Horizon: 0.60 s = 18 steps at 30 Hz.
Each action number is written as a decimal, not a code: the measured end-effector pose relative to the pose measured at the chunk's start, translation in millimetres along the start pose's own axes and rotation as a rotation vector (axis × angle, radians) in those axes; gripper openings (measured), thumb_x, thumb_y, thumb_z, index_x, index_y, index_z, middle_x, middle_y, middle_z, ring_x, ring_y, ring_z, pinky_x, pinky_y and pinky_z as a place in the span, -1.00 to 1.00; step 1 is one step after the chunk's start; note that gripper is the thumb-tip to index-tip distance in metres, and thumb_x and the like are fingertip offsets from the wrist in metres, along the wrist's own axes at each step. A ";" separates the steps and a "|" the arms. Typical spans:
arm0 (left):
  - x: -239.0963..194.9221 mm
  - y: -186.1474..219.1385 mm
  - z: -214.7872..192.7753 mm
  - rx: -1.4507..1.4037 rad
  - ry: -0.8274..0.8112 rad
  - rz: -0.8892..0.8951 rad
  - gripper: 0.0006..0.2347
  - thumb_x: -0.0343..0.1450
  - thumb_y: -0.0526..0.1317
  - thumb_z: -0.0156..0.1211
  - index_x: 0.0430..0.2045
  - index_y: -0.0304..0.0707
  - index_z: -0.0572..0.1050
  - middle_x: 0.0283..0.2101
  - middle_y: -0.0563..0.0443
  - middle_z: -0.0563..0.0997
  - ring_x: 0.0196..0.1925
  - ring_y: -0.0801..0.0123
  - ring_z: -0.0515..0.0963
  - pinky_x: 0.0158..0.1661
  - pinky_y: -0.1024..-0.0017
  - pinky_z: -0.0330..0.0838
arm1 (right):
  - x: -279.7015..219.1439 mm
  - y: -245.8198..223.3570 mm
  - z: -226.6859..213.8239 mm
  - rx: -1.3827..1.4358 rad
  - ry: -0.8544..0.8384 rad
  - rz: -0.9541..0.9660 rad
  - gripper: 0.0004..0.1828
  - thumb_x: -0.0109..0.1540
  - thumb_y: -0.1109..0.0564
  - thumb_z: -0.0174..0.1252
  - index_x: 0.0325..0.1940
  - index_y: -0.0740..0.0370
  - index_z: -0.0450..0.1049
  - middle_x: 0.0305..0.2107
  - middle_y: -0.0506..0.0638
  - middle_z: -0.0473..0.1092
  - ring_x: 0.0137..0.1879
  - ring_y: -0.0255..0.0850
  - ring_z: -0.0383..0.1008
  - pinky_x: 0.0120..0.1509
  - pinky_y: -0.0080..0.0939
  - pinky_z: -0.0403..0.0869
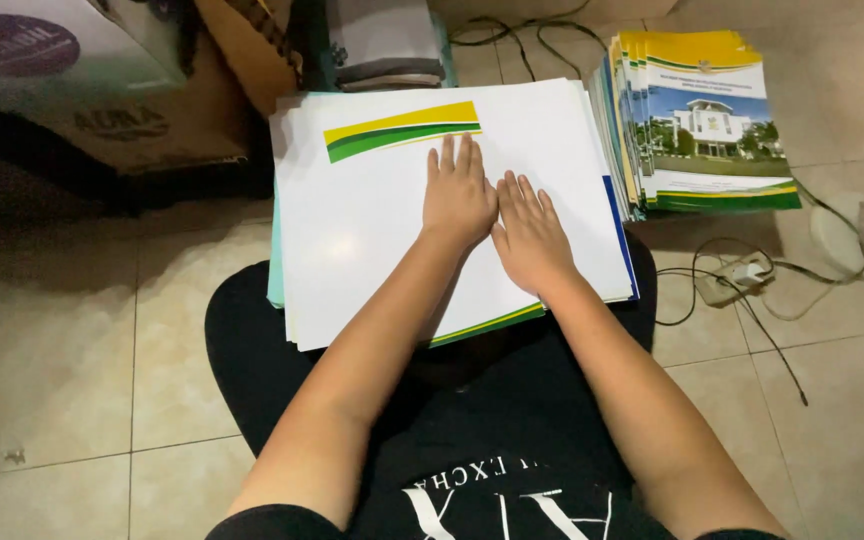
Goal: Sorting and inspecting printed brochures by flipping through pages and smoothing them flat on a stack.
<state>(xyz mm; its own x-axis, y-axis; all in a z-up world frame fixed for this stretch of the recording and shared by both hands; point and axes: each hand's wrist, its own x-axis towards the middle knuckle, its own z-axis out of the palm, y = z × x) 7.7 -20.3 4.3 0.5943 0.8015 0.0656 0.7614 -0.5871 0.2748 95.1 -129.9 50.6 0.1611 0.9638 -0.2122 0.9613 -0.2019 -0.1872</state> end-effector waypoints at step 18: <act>28.3 -7.8 -18.5 0.054 -0.102 0.033 -0.52 0.56 -0.25 -0.41 0.45 -0.37 0.07 0.54 -0.17 0.07 0.60 0.12 -0.04 0.49 0.01 -0.23 | -10.5 18.4 12.3 0.019 -0.049 -0.063 -0.29 0.44 -0.10 -0.38 0.59 0.35 -0.15 0.55 0.25 -0.24 0.65 0.04 -0.34 0.64 0.09 -0.34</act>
<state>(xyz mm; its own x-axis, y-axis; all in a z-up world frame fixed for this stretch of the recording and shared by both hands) 13.9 9.0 21.8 0.6402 0.7678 -0.0251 0.7525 -0.6202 0.2216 108.3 -145.9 37.5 0.0886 0.9653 -0.2458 0.9647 -0.1446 -0.2201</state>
